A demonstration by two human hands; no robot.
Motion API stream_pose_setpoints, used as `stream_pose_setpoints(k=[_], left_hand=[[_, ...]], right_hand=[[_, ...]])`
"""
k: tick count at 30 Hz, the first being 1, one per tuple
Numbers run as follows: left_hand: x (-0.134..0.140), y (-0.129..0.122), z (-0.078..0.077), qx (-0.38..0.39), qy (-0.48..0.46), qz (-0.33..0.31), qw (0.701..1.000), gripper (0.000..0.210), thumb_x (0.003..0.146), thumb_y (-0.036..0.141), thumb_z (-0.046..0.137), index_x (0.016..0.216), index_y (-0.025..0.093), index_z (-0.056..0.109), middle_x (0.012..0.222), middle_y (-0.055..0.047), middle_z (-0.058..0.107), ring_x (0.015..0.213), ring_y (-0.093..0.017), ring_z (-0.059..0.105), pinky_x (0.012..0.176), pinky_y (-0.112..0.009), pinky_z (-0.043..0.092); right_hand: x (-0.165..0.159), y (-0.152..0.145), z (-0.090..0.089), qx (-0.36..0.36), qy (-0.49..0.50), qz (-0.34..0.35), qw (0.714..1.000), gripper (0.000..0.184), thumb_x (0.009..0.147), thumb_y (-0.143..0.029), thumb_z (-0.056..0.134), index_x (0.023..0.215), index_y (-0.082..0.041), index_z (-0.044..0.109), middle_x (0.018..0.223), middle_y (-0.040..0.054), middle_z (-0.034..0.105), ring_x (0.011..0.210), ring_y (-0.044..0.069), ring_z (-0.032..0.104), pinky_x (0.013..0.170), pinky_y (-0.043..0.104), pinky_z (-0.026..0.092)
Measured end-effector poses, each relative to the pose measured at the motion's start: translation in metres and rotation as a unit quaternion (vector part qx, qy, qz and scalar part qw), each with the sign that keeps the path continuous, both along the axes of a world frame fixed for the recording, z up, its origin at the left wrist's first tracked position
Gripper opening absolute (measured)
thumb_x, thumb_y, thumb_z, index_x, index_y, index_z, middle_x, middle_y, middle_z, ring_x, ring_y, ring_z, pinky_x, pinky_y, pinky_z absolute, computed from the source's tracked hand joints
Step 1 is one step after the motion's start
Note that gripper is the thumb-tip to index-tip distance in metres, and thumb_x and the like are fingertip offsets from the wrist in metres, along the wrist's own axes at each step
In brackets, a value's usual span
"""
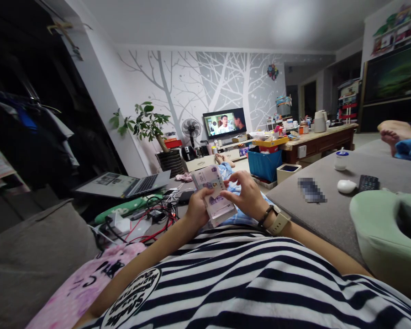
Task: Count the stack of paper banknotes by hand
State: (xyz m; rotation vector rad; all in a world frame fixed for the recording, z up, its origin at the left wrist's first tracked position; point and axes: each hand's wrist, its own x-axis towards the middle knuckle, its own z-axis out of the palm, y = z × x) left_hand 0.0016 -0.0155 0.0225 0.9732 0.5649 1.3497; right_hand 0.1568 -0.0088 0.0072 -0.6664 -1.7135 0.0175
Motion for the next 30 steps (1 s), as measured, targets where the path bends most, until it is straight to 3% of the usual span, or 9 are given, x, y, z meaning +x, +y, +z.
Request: stream_pose_setpoints(k=[5, 11, 14, 15, 18, 20, 23, 26, 30], left_hand=[[0.002, -0.002, -0.004, 0.1, 0.066, 0.044, 0.992, 0.033, 0.057, 0.011, 0.061, 0.089, 0.014, 0.068, 0.074, -0.003, 0.07, 0.071, -0.02, 0.064, 0.073, -0.033, 0.049], [-0.003, -0.011, 0.0, 0.227, 0.198, 0.01, 0.954, 0.034, 0.062, 0.014, 0.069, 0.096, 0.018, 0.068, 0.098, -0.006, 0.068, 0.096, -0.024, 0.06, 0.085, -0.034, 0.046], [-0.011, -0.018, 0.014, 0.343, 0.27, 0.125, 0.891, 0.05, 0.061, 0.015, 0.073, 0.11, 0.022, 0.065, 0.125, -0.006, 0.056, 0.112, -0.025, 0.05, 0.088, -0.029, 0.045], [-0.014, -0.02, 0.019, 0.344, 0.286, 0.147, 0.882, 0.052, 0.061, 0.016, 0.074, 0.111, 0.024, 0.064, 0.126, -0.006, 0.055, 0.102, -0.022, 0.053, 0.079, -0.025, 0.047], [-0.018, -0.027, 0.032, 0.25, 0.287, 0.116, 0.917, 0.055, 0.064, 0.023, 0.073, 0.117, 0.027, 0.06, 0.117, -0.005, 0.059, 0.056, -0.006, 0.051, 0.046, -0.016, 0.038], [-0.015, -0.033, 0.035, 0.163, 0.257, 0.024, 0.952, 0.052, 0.069, 0.03, 0.069, 0.119, 0.028, 0.056, 0.113, -0.005, 0.059, 0.048, -0.004, 0.049, 0.039, -0.016, 0.032], [-0.007, -0.039, 0.031, 0.1, 0.176, -0.065, 0.977, 0.052, 0.071, 0.03, 0.067, 0.121, 0.03, 0.052, 0.097, -0.002, 0.062, 0.058, -0.008, 0.058, 0.044, -0.016, 0.04], [-0.002, -0.036, 0.022, 0.096, 0.136, -0.098, 0.981, 0.051, 0.07, 0.027, 0.068, 0.119, 0.025, 0.053, 0.083, -0.001, 0.064, 0.064, -0.012, 0.063, 0.051, -0.019, 0.046], [-0.002, -0.023, 0.01, 0.126, 0.169, -0.091, 0.973, 0.049, 0.068, 0.032, 0.072, 0.114, 0.023, 0.056, 0.092, -0.003, 0.068, 0.073, -0.017, 0.067, 0.057, -0.023, 0.049]], right_hand=[[-0.002, 0.008, -0.001, -0.152, 0.077, 0.16, 0.972, 0.038, 0.077, -0.047, 0.063, 0.104, -0.021, 0.053, 0.091, 0.004, 0.061, 0.082, 0.018, 0.058, 0.067, 0.029, 0.047], [-0.005, -0.004, 0.005, -0.17, 0.09, 0.304, 0.933, 0.033, 0.079, -0.044, 0.062, 0.101, -0.02, 0.061, 0.095, 0.0049, 0.066, 0.085, 0.02, 0.06, 0.079, 0.035, 0.048], [0.0, -0.005, 0.005, -0.133, 0.099, 0.237, 0.957, 0.027, 0.08, -0.042, 0.061, 0.096, -0.02, 0.065, 0.09, 0.0044, 0.067, 0.084, 0.022, 0.059, 0.08, 0.038, 0.047], [0.002, -0.004, 0.005, -0.106, 0.111, 0.192, 0.969, 0.026, 0.081, -0.041, 0.061, 0.096, -0.021, 0.065, 0.091, 0.0045, 0.066, 0.084, 0.022, 0.059, 0.08, 0.038, 0.047], [0.006, -0.005, 0.003, -0.022, 0.133, 0.064, 0.989, 0.022, 0.083, -0.038, 0.058, 0.097, -0.022, 0.064, 0.091, 0.0051, 0.065, 0.085, 0.022, 0.057, 0.08, 0.039, 0.045], [0.006, -0.008, 0.001, 0.02, 0.127, 0.03, 0.991, 0.019, 0.084, -0.037, 0.057, 0.095, -0.023, 0.064, 0.089, 0.0053, 0.064, 0.085, 0.023, 0.056, 0.08, 0.039, 0.045], [0.002, -0.012, -0.003, 0.054, 0.108, 0.048, 0.991, 0.016, 0.085, -0.034, 0.056, 0.092, -0.023, 0.064, 0.089, 0.0056, 0.064, 0.087, 0.023, 0.056, 0.081, 0.039, 0.045], [-0.003, -0.012, -0.007, 0.063, 0.115, 0.083, 0.988, 0.015, 0.085, -0.033, 0.057, 0.091, -0.023, 0.065, 0.088, 0.0055, 0.064, 0.086, 0.022, 0.057, 0.081, 0.039, 0.045], [-0.004, -0.005, -0.012, 0.045, 0.139, 0.117, 0.982, 0.014, 0.083, -0.033, 0.06, 0.089, -0.022, 0.066, 0.085, 0.004, 0.063, 0.081, 0.02, 0.056, 0.078, 0.036, 0.045]])
